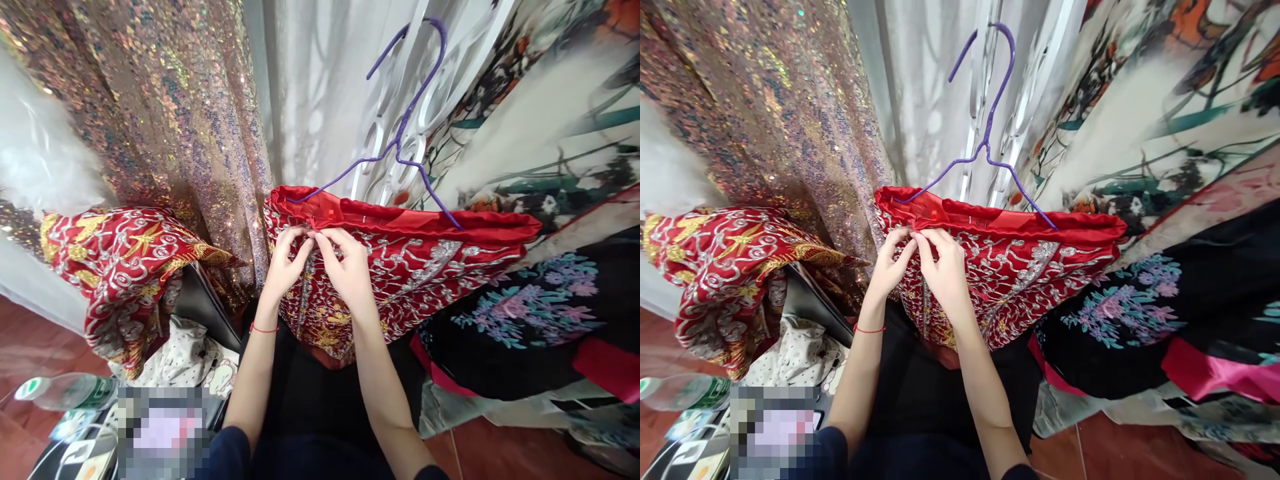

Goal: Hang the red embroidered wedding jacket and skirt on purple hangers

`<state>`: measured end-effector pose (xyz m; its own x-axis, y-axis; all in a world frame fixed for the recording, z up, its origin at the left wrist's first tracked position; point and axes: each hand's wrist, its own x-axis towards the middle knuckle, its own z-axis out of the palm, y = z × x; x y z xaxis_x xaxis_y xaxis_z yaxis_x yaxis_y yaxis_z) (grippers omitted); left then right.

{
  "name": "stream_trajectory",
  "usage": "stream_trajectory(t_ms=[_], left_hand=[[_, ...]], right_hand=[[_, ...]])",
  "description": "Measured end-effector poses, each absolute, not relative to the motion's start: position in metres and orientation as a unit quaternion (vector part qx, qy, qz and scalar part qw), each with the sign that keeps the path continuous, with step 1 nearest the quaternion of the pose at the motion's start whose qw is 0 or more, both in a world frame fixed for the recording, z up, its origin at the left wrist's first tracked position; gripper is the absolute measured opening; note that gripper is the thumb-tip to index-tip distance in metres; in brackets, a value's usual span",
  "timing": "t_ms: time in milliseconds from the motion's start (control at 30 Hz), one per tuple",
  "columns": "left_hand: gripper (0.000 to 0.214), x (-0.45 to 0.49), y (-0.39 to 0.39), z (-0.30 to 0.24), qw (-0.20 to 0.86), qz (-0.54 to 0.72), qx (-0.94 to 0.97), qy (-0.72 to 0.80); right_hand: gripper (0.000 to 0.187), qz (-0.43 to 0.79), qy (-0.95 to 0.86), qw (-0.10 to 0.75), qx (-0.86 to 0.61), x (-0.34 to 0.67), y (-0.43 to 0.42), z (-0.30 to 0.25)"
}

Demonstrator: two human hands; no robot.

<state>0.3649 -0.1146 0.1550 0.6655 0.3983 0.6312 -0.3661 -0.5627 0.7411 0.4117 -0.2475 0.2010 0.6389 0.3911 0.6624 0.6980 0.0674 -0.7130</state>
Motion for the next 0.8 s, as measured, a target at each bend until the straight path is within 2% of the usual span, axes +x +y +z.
stream_trajectory(t_ms=[100, 267, 433, 667, 800], left_hand=[[0.022, 0.362, -0.115, 0.157, 0.483, 0.385, 0.786, -0.002], [0.028, 0.361, -0.121, 0.165, 0.585, 0.354, 0.729, -0.032], [0.027, 0.365, -0.125, 0.174, 0.576, 0.368, 0.729, -0.027], [0.032, 0.363, -0.112, 0.163, 0.65, 0.403, 0.644, 0.02], [0.035, 0.346, -0.103, 0.152, 0.598, 0.423, 0.678, 0.057]], right_hand=[[0.022, -0.156, -0.417, 0.603, -0.662, 0.416, -0.254, 0.208], [0.02, -0.172, -0.468, 0.599, -0.627, 0.419, -0.263, 0.221], [0.021, -0.149, -0.481, 0.581, -0.64, 0.417, -0.269, 0.225], [0.036, -0.061, -0.427, 0.565, -0.703, 0.426, -0.27, 0.218], [0.046, -0.097, -0.409, 0.505, -0.754, 0.438, -0.267, 0.214]])
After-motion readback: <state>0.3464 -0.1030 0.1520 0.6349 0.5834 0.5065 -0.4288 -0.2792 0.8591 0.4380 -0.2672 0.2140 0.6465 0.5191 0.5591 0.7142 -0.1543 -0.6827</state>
